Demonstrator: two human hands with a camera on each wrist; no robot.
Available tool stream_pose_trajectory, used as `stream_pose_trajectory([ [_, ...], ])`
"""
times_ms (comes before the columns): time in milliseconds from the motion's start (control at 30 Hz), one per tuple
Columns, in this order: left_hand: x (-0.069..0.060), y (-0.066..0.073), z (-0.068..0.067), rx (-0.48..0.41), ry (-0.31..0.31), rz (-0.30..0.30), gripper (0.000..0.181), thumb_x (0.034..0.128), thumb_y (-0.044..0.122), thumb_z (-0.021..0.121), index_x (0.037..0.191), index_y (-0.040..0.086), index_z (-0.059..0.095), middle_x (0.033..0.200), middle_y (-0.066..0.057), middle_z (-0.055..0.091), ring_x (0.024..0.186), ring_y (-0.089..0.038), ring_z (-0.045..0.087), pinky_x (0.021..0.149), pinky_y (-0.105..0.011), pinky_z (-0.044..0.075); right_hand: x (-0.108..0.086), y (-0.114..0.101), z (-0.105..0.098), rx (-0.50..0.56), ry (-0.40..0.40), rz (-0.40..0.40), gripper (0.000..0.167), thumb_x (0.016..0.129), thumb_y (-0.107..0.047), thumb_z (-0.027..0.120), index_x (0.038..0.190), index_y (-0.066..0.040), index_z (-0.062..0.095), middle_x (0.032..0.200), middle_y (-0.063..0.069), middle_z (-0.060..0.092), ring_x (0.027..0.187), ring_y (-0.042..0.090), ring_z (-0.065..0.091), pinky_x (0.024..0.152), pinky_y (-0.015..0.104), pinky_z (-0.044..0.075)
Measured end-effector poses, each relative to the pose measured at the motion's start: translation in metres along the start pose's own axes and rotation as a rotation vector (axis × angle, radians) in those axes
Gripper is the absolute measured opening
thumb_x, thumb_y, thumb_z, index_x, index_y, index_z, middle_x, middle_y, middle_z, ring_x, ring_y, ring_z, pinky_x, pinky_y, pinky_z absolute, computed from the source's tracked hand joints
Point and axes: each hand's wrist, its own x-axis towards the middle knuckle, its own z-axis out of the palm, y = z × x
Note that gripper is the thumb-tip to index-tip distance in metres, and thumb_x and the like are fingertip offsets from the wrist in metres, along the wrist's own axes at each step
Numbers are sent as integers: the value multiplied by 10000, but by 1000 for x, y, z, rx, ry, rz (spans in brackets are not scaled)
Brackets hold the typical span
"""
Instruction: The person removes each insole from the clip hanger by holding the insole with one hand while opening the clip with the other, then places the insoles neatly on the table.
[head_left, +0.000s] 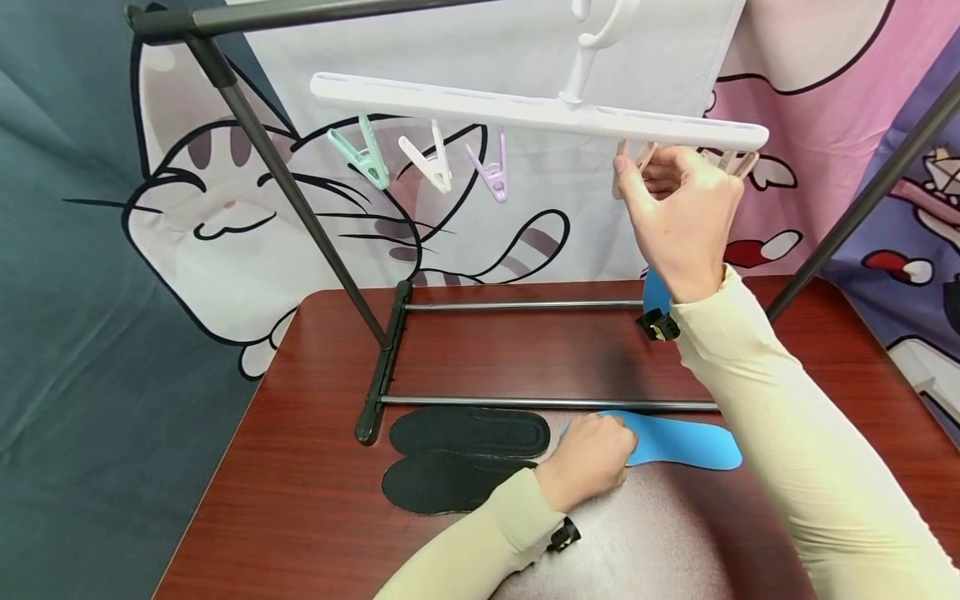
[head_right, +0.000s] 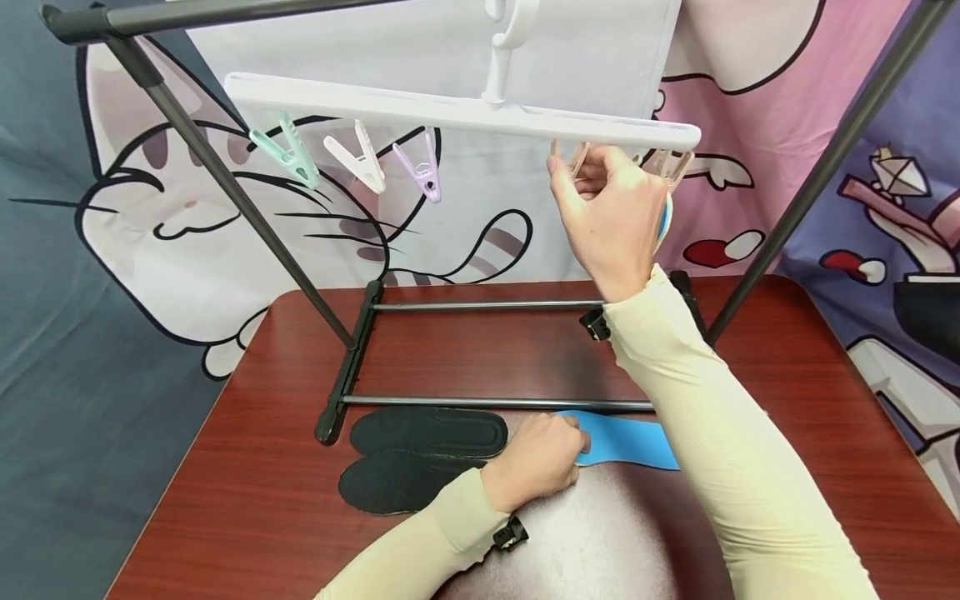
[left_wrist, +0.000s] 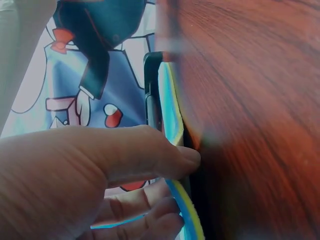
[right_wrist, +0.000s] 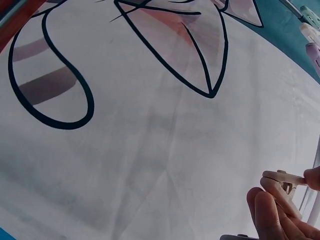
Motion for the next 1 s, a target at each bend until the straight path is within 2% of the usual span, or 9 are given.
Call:
stream_pose_trajectory([
  [200,0,0,-1,-3,-15,-8,392,768,117,718,523,241,438,597,75,548,554,-97,578,430,-257,432,0,0,-1,15,0,7,341,875,-361,725,930,-31,789,830,81,764,667,-197,566,705,87,476],
  [433,0,-1,-4,34,-55,11,372,790,224,729,528,244,466,608,87,558,558,-82,575,447,-260,439,0,2,-4,22,1,11,364,866,-360,737,962,-12,783,861,96,766,667,-186,569,701,88,479],
  [600,0,-3,-6,6,-100,19,234,823,243,709,610,267,617,685,103,598,635,-68,612,484,-254,455,-1,3,-6,22,5,-2,369,865,-357,737,968,-5,782,875,98,766,673,-189,567,696,83,475],
  [733,1,-6,-8,-40,-138,26,193,856,274,703,669,291,654,717,108,600,593,-53,569,463,-247,407,-2,4,-7,29,7,1,374,863,-349,743,987,3,779,885,101,766,678,-188,572,696,85,478],
  [833,1,-8,-8,-76,-132,30,221,867,270,693,659,288,621,681,108,566,537,-37,505,438,-239,358,-3,5,-8,42,2,7,382,867,-341,745,1003,15,773,887,111,766,677,-178,582,699,91,482],
  [1000,2,-11,-11,-146,-76,29,247,888,225,662,656,273,592,628,114,514,543,-25,482,445,-233,334,-6,8,-10,80,-2,-10,345,885,-316,741,1000,7,777,858,130,761,648,-130,610,687,98,487],
])
